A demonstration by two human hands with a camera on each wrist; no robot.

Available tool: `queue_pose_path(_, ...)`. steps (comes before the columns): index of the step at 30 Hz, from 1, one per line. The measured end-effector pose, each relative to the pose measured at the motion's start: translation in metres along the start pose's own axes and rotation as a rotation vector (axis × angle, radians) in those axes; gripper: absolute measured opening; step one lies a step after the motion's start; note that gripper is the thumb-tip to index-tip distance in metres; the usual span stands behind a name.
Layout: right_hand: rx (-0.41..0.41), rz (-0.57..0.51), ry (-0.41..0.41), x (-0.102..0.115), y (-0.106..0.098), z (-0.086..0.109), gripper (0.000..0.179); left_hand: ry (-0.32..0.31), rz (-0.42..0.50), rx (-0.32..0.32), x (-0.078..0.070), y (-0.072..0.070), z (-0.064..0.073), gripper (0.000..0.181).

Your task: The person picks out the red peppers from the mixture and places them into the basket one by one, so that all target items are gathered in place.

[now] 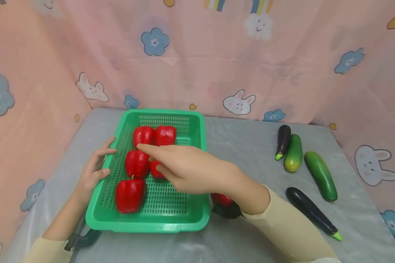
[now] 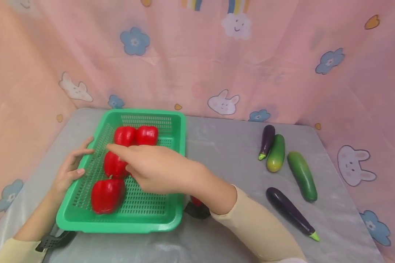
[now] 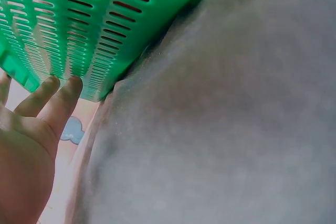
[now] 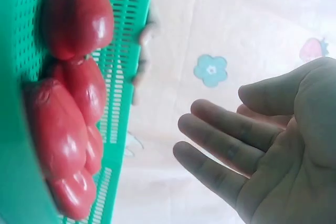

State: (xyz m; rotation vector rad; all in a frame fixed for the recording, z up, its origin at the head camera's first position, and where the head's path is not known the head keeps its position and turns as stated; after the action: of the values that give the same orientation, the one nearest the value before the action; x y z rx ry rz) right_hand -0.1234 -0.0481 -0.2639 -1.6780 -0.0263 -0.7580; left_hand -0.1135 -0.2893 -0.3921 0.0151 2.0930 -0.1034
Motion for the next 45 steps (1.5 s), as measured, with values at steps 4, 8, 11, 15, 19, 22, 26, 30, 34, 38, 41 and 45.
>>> queue_pose_path(4,-0.028,-0.033,0.02,-0.008,-0.004,0.013,0.067,0.004,0.006,-0.004,-0.001,-0.001,0.003,0.049)
queue_pose_path(8,-0.064,-0.061,0.045,-0.019,-0.009,0.031,0.071,-0.006,0.003,-0.011,0.001,-0.001,0.003,0.048)
queue_pose_path(11,-0.1,-0.077,0.046,-0.027,-0.012,0.045,0.074,-0.006,0.004,-0.011,0.003,-0.001,0.002,0.049)
queue_pose_path(15,-0.157,-0.096,0.041,-0.038,-0.019,0.066,0.074,-0.007,0.018,-0.01,0.004,0.001,0.001,0.049)
queue_pose_path(19,-0.218,-0.116,0.063,-0.054,-0.027,0.091,0.074,-0.019,0.016,-0.018,0.005,0.003,0.001,0.049)
queue_pose_path(22,-0.257,-0.142,0.096,-0.071,-0.03,0.11,0.077,-0.013,0.012,-0.013,0.006,0.004,-0.001,0.05)
queue_pose_path(26,-0.266,-0.152,0.124,-0.089,-0.025,0.128,0.081,-0.008,0.009,-0.002,0.005,0.003,-0.004,0.049)
queue_pose_path(30,-0.215,-0.161,0.133,-0.097,-0.014,0.136,0.083,-0.011,0.002,-0.002,0.004,0.001,-0.006,0.048)
queue_pose_path(34,-0.133,-0.209,0.18,-0.105,-0.002,0.138,0.085,-0.007,0.01,-0.001,0.002,0.0,-0.007,0.048)
queue_pose_path(38,-0.061,-0.242,0.205,-0.113,0.008,0.138,0.087,0.015,0.022,0.0,0.0,-0.001,-0.007,0.049)
queue_pose_path(41,0.006,-0.242,0.206,-0.118,0.017,0.137,0.085,0.019,0.021,0.0,0.0,-0.002,-0.005,0.05)
queue_pose_path(45,0.095,-0.238,0.204,-0.124,0.031,0.138,0.08,0.0,0.01,-0.003,0.002,-0.002,-0.001,0.05)
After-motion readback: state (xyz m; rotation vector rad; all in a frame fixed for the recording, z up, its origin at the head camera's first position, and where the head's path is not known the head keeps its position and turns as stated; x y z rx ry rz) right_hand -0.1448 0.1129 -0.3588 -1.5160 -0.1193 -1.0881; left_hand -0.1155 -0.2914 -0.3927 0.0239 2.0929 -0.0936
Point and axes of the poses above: each hand's wrist, its own z-axis away from the middle knuckle, its own y-axis out of the palm, x = y × z, the point moved 8 cm from there along -z, towards the middle knuckle, and after that the axes turned 4 degrees about y, right-handed, at the moved point
